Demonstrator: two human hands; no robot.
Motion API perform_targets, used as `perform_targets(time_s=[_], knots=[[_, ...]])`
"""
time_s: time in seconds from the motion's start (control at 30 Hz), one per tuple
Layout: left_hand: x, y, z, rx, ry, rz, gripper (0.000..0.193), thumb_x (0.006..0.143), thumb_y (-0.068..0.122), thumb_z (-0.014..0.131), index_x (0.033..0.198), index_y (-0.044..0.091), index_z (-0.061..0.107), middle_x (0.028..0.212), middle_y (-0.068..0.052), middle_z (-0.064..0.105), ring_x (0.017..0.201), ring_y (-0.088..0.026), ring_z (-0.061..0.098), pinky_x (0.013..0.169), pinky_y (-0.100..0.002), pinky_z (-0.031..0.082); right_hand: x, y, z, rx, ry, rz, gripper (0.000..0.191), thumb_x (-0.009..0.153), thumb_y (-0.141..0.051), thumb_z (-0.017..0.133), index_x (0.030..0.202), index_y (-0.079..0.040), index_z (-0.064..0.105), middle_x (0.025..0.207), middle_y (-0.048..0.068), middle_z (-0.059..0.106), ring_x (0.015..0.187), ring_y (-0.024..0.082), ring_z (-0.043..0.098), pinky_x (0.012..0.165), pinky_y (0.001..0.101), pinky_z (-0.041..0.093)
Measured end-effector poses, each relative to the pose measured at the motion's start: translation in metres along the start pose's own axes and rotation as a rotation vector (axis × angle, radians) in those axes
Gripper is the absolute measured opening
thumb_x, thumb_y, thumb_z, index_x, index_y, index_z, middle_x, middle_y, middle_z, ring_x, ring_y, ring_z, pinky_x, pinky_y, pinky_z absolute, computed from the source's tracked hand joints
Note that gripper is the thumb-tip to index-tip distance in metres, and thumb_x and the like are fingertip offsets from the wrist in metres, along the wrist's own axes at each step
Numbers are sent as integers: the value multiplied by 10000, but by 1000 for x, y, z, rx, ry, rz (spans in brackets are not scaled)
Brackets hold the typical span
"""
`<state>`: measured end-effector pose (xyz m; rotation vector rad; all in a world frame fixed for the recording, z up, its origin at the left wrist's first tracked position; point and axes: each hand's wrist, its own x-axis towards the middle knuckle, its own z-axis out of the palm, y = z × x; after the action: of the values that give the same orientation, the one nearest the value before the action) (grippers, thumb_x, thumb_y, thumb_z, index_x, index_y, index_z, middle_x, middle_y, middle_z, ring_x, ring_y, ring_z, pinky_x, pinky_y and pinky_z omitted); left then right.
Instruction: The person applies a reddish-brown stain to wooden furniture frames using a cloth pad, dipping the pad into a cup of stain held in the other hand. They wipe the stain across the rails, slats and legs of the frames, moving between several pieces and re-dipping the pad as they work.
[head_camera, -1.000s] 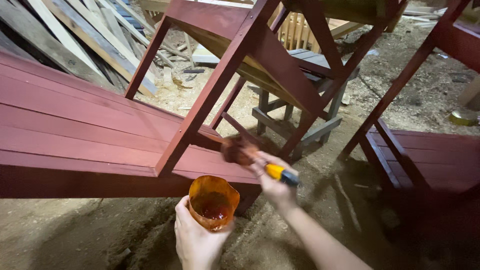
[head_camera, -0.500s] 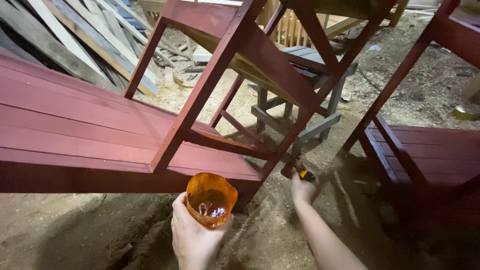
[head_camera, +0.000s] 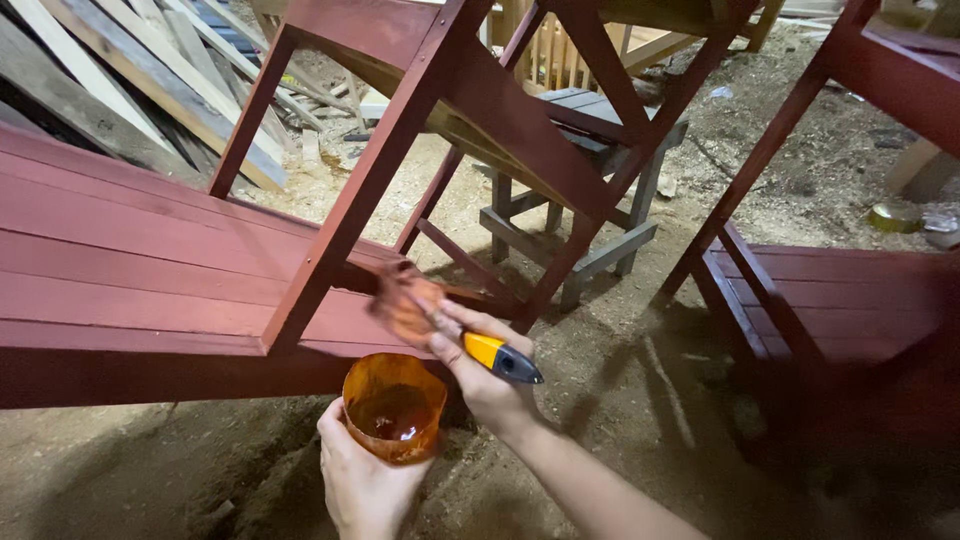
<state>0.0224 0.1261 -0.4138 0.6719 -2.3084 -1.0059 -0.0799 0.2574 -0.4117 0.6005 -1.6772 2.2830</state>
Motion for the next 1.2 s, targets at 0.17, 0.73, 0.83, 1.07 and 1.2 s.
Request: perform_targets(time_s=[0.17, 0.73, 0.83, 1.07, 1.2], knots=[[0, 2, 5, 15, -17, -25, 1041, 424, 356, 981, 1289, 69, 478, 1163, -174, 673, 1075, -347, 673, 905, -463, 538, 18, 32, -25, 14, 40, 59, 404, 916, -111, 735, 1284, 35, 652, 1211, 191, 750, 1034, 210, 766, 894, 327, 648], [-10, 30, 11, 62, -142, -53, 1062, 492, 358, 995, 1371, 156, 433, 1227, -122, 603, 1168, -309, 592, 969, -458, 501, 13, 68, -111, -517, 456, 296, 327, 869, -186, 757, 1157, -37, 716, 962, 88, 761, 775, 143, 733, 689, 304, 621], [-10, 32, 14, 17, -110, 43, 1047, 471, 349, 976, 1358, 152, 456, 1223, -120, 611, 1170, -325, 588, 977, -463, 499, 20, 59, -118, -588, 370, 124, 341, 862, -164, 758, 1188, -68, 740, 935, 86, 785, 737, 161, 700, 695, 290, 565], [-9, 28, 22, 27, -148, 197, 1037, 500, 342, 968, 1364, 109, 443, 1259, -147, 584, 1217, -355, 535, 958, -489, 493, 40, -33, -136, -571, 104, 458, 336, 823, -192, 801, 1148, -136, 737, 954, 87, 787, 711, 129, 741, 636, 284, 630], [-5, 26, 23, 57, -194, 164, 1060, 503, 326, 955, 1392, 117, 417, 1237, -137, 574, 1239, -343, 521, 931, -472, 520, 35, -84, -125, -558, -293, 345, 317, 765, -111, 791, 1080, -78, 773, 878, 131, 800, 648, 195, 738, 530, 332, 613]])
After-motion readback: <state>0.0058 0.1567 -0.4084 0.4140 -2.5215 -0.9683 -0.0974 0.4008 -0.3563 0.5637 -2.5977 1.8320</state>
